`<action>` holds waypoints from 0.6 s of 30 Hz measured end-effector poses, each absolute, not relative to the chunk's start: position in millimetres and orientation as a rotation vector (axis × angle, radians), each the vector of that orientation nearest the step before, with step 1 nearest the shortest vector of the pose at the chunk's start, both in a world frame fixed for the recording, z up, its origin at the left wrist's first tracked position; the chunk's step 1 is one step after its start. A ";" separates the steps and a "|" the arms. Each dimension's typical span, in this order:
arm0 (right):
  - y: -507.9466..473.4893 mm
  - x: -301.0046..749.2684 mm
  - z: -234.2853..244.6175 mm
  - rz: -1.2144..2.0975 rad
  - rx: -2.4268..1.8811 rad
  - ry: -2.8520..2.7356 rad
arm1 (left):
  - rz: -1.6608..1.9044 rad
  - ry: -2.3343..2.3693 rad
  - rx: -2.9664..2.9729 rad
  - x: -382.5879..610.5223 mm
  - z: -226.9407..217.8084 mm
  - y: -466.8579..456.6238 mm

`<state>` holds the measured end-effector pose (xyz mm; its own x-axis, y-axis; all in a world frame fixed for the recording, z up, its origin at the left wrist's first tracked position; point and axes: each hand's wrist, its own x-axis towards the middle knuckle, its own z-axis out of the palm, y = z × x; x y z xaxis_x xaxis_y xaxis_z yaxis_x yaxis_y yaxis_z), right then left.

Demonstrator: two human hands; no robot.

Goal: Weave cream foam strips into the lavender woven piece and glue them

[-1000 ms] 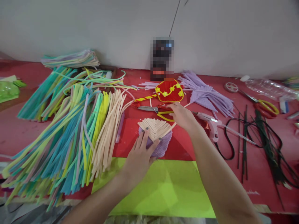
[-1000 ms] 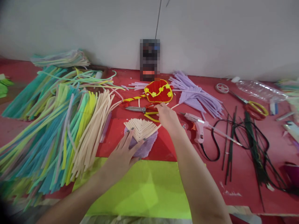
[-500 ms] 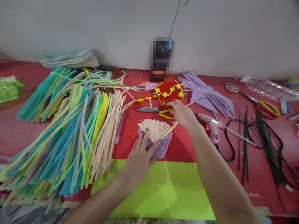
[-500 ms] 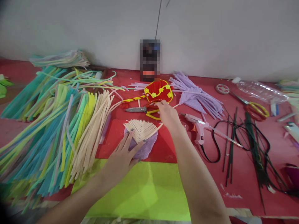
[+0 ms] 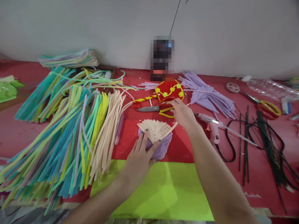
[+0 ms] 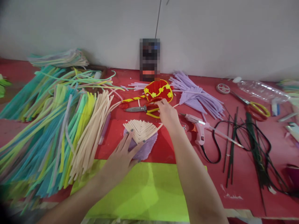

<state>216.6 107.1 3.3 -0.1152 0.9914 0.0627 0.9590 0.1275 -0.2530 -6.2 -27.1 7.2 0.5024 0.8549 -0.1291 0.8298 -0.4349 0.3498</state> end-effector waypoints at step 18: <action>6.3 207.8 11.5 0.475 -1.867 -1.496 | 0.458 1.391 1.994 -16.0 30.2 -16.0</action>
<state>207.8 6.3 11.5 0.2703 0.9535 0.1335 0.7020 -0.1003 -0.7051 -16.0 -16.0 30.2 0.3747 0.9235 -0.0818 0.6945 -0.2211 0.6847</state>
